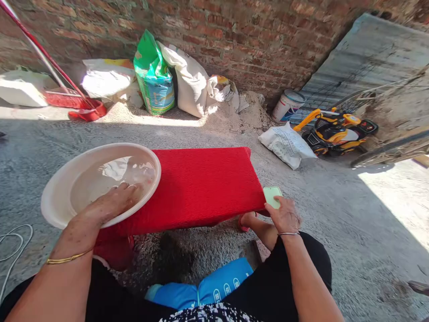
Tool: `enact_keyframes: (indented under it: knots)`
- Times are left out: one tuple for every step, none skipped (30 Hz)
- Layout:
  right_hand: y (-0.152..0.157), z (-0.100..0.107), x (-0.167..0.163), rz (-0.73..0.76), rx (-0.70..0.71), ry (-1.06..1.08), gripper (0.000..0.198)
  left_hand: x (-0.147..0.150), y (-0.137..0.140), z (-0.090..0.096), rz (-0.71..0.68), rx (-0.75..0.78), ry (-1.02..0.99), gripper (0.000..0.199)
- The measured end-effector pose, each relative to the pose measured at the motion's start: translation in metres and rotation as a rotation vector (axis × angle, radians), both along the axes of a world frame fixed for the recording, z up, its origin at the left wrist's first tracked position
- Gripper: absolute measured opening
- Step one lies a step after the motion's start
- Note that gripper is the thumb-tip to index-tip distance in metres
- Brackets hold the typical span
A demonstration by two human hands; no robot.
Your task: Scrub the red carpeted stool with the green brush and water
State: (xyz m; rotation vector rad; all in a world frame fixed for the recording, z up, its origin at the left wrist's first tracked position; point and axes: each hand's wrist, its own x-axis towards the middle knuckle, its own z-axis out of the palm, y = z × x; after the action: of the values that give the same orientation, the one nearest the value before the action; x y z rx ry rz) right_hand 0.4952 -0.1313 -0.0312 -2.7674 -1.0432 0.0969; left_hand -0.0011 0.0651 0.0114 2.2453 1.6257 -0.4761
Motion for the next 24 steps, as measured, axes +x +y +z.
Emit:
enact_keyframes:
  knots:
    - [-0.001, 0.000, -0.002, 0.006, 0.017, -0.016, 0.051, 0.002, -0.001, 0.003, 0.000, -0.029, 0.026, 0.050]
    - [0.001, 0.000, -0.010, 0.050, 0.048, -0.018, 0.052, 0.004, -0.002, 0.006, -0.004, -0.021, 0.036, 0.050]
    - [0.005, -0.001, -0.024, 0.134, 0.087, -0.002, 0.050, 0.006, -0.003, 0.008, -0.007, -0.019, 0.035, 0.050]
    - [0.010, -0.001, -0.042, 0.247, 0.121, 0.033, 0.047, 0.007, -0.004, 0.009, -0.012, -0.011, 0.032, 0.050]
    - [0.017, -0.001, -0.065, 0.381, 0.144, 0.081, 0.044, 0.008, -0.004, 0.010, -0.010, -0.009, 0.037, 0.050]
    - [0.024, 0.000, -0.090, 0.525, 0.151, 0.136, 0.040, 0.009, -0.004, 0.010, -0.005, -0.007, 0.040, 0.049]
    - [0.033, 0.001, -0.118, 0.664, 0.144, 0.185, 0.036, 0.008, -0.004, 0.009, 0.000, -0.005, 0.042, 0.050]
    - [0.041, 0.003, -0.145, 0.793, 0.128, 0.222, 0.033, 0.007, -0.004, 0.007, 0.004, -0.003, 0.040, 0.050]
    - [0.051, 0.005, -0.172, 0.906, 0.107, 0.243, 0.031, 0.006, -0.004, 0.005, 0.002, 0.003, 0.033, 0.051]
    - [0.060, 0.008, -0.197, 1.004, 0.083, 0.247, 0.031, 0.004, -0.004, 0.003, -0.004, 0.008, 0.022, 0.051]
    - [0.070, 0.010, -0.219, 1.086, 0.057, 0.239, 0.032, 0.002, -0.004, 0.000, -0.013, 0.016, 0.015, 0.051]
    - [0.079, 0.011, -0.237, 1.152, 0.029, 0.225, 0.033, 0.000, -0.004, -0.003, -0.023, 0.024, 0.011, 0.051]
    - [0.088, 0.013, -0.250, 1.203, -0.001, 0.212, 0.036, -0.001, -0.005, -0.006, -0.027, 0.035, 0.007, 0.050]
    - [0.097, 0.013, -0.258, 1.236, -0.028, 0.203, 0.038, -0.003, -0.005, -0.008, -0.026, 0.049, 0.000, 0.049]
    - [0.104, 0.013, -0.261, 1.247, -0.049, 0.198, 0.041, -0.004, -0.006, -0.010, -0.022, 0.063, -0.013, 0.049]
    - [0.110, 0.012, -0.259, 1.236, -0.064, 0.197, 0.043, -0.005, -0.006, -0.010, -0.011, 0.071, -0.026, 0.049]
    - [0.113, 0.011, -0.252, 1.205, -0.074, 0.201, 0.044, -0.005, -0.006, -0.010, -0.006, 0.072, -0.036, 0.050]
    - [0.115, 0.010, -0.240, 1.156, -0.078, 0.205, 0.044, -0.004, -0.005, -0.009, -0.001, 0.062, -0.036, 0.052]
    - [0.115, 0.008, -0.225, 1.092, -0.076, 0.210, 0.043, -0.003, -0.005, -0.007, 0.002, 0.045, -0.025, 0.053]
    - [0.113, 0.007, -0.206, 1.017, -0.070, 0.215, 0.042, -0.002, -0.004, -0.005, 0.001, 0.024, -0.011, 0.053]
    - [0.110, 0.006, -0.185, 0.933, -0.062, 0.219, 0.041, -0.001, -0.003, -0.003, 0.001, 0.001, 0.000, 0.054]
    - [0.106, 0.004, -0.161, 0.841, -0.052, 0.222, 0.040, -0.001, -0.002, -0.001, 0.006, -0.013, 0.006, 0.055]
    - [0.101, 0.003, -0.137, 0.744, -0.041, 0.223, 0.040, 0.000, -0.001, 0.000, 0.017, -0.011, 0.001, 0.055]
    - [0.095, 0.002, -0.112, 0.646, -0.032, 0.222, 0.040, 0.000, 0.000, 0.000, 0.026, 0.003, -0.011, 0.055]
